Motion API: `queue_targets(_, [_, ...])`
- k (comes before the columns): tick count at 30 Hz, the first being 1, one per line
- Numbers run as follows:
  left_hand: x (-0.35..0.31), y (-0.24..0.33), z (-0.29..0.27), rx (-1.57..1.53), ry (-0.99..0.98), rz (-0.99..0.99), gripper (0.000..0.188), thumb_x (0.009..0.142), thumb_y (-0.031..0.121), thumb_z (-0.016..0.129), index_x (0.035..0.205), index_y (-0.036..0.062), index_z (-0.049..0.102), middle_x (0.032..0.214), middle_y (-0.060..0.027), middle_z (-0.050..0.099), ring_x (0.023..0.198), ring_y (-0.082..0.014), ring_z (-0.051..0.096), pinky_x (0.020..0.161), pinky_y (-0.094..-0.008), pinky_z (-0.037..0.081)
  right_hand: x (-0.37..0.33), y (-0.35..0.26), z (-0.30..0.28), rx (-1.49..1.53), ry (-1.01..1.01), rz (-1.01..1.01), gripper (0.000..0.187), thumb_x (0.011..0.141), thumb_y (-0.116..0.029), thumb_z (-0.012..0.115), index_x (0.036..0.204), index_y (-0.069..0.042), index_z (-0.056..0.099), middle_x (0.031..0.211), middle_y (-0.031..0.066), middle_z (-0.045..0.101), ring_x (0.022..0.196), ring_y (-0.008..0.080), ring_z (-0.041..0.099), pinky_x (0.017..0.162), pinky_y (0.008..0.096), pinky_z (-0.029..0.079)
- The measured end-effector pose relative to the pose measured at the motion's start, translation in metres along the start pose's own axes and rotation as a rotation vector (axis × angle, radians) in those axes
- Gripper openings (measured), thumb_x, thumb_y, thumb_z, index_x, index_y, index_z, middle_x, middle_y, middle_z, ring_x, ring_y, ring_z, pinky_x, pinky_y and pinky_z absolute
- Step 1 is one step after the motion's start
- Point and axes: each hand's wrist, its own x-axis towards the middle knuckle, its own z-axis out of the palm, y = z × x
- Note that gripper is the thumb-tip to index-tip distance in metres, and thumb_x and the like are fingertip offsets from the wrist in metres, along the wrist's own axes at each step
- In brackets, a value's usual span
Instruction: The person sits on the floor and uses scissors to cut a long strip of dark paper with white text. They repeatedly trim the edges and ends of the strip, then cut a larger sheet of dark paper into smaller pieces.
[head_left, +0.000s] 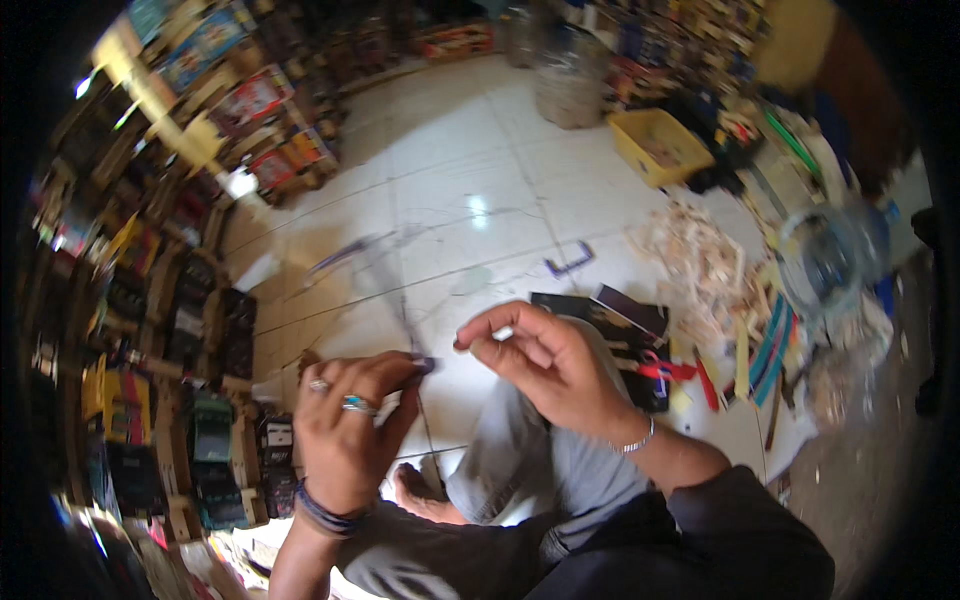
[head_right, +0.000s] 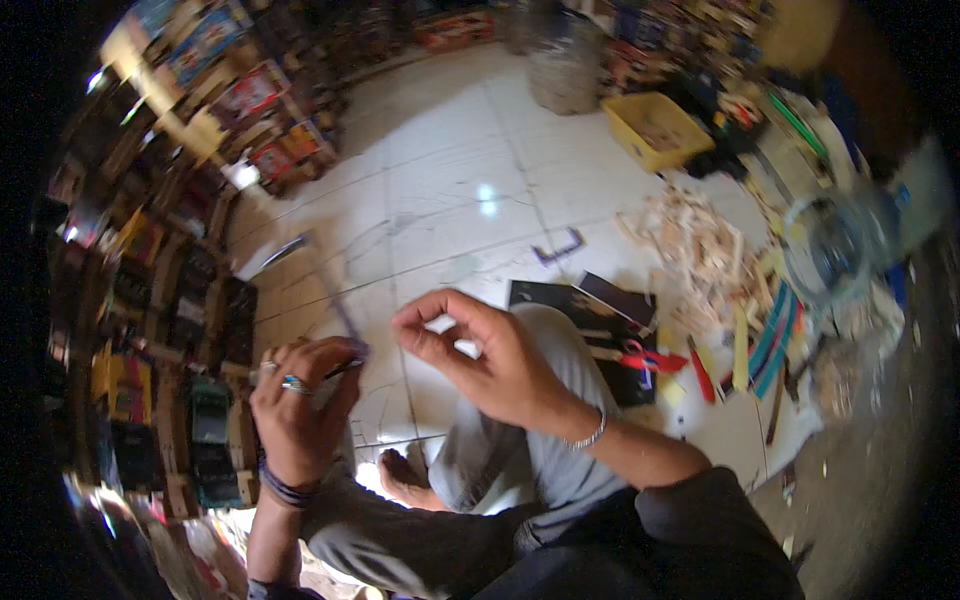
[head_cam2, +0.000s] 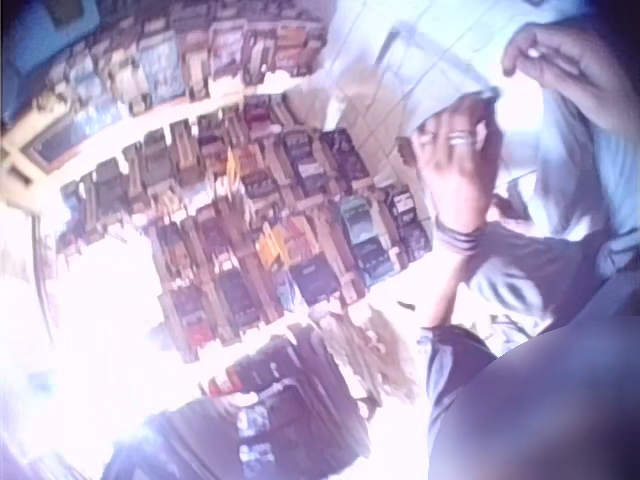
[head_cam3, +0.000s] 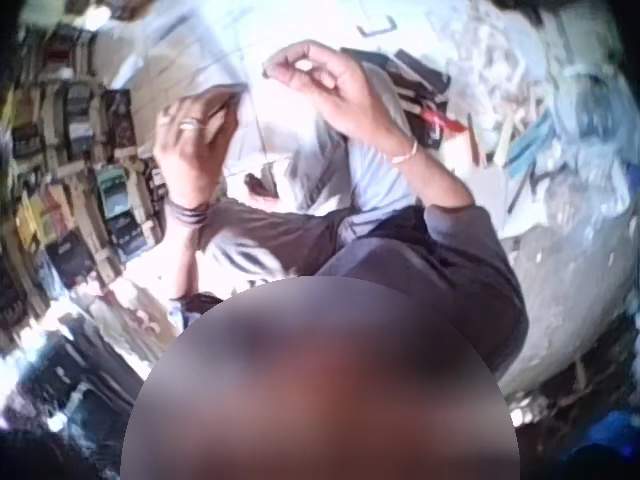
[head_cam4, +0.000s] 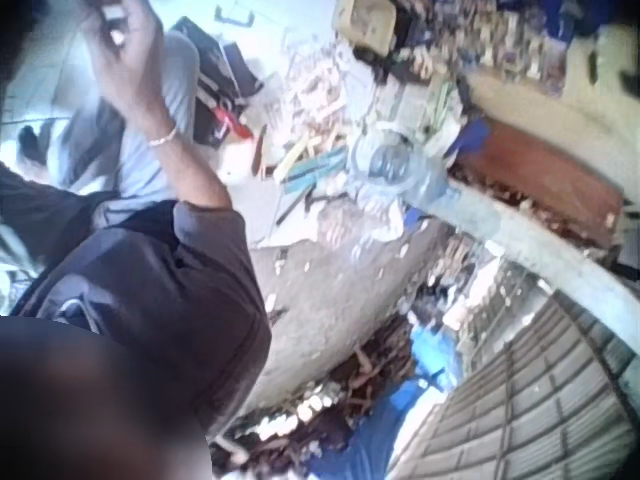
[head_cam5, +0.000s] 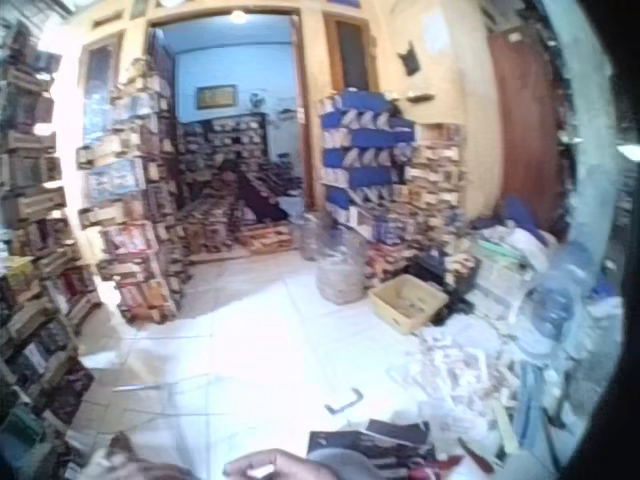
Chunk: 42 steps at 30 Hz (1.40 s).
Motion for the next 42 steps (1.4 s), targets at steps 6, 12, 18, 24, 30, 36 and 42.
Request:
queue_targets(6, [-0.009,-0.003,0.007,-0.192,-0.1,-0.173,0.022,0.077,-0.006,0.077,0.095,0.001,0.067,0.093,-0.0094,0.073,0.081,-0.0263,0.069,0.073,-0.0349,0.052,-0.055,0.025,-0.138,-0.886,0.265,0.136,0.021,0.097,-0.019,0.068,0.114,-0.006,0.067,0.106,0.0097,0.071,0.098,0.0196,0.069,0.083,0.0317,0.052])
queue_targets(12, [-0.012,0.002,0.018,-0.574,-0.323,-0.634,0.017,0.089,0.003,0.077,0.101,-0.0044,0.067,0.09,-0.0099,0.074,0.082,-0.0125,0.069,0.072,-0.0273,0.054,-0.144,0.07,-0.202,-1.388,0.195,0.265,0.017,0.094,-0.019,0.067,0.108,-0.011,0.069,0.097,0.0098,0.067,0.089,0.0325,0.065,0.081,0.0437,0.049])
queue_targets(18, [-0.002,0.011,0.022,-0.974,-0.398,-0.791,0.022,0.094,0.002,0.072,0.113,-0.0045,0.062,0.094,-0.0098,0.071,0.085,-0.0124,0.067,0.078,-0.0264,0.055,-0.146,0.114,-0.206,-1.482,0.195,0.159,0.026,0.094,-0.021,0.065,0.119,-0.011,0.067,0.111,0.0093,0.063,0.094,0.0306,0.065,0.082,0.0484,0.048])
queue_targets(24, [0.006,0.007,0.007,-1.188,-0.361,-0.868,0.028,0.098,0.009,0.069,0.122,-0.0012,0.057,0.101,-0.0072,0.069,0.086,-0.0115,0.065,0.08,-0.0265,0.054,-0.124,0.113,-0.215,-1.431,0.101,0.46,0.024,0.088,-0.024,0.073,0.104,-0.007,0.072,0.113,0.0128,0.062,0.094,0.0338,0.065,0.084,0.0483,0.049])
queue_targets(30, [0.005,-0.001,0.001,-1.403,-0.277,-0.985,0.03,0.101,0.015,0.066,0.126,0.0001,0.058,0.1,-0.0056,0.068,0.087,-0.0115,0.064,0.083,-0.0269,0.053,-0.106,0.094,-0.217,-1.324,0.066,0.388,0.024,0.087,-0.024,0.075,0.099,-0.004,0.071,0.102,0.0169,0.067,0.094,0.0365,0.067,0.083,0.0445,0.052])
queue_targets(36, [0.004,-0.007,-0.005,-1.696,-0.239,-1.117,0.026,0.104,0.013,0.058,0.127,0.0006,0.057,0.097,-0.0074,0.065,0.084,-0.0155,0.063,0.078,-0.0284,0.054,-0.067,0.035,-0.162,0.019,0.046,0.41,0.037,0.092,-0.035,0.074,0.103,0.001,0.07,0.106,0.0096,0.071,0.098,0.022,0.066,0.085,0.0339,0.05])
queue_targets(42, [0.001,-0.007,-0.008,-1.773,-0.227,-1.104,0.025,0.106,0.014,0.054,0.127,-0.0003,0.055,0.093,-0.0063,0.064,0.082,-0.016,0.062,0.077,-0.028,0.052,-0.035,0.011,-0.087,0.35,-0.175,0.269,0.042,0.086,-0.036,0.081,0.102,0.001,0.068,0.107,0.0129,0.068,0.101,0.0209,0.065,0.087,0.03,0.05])
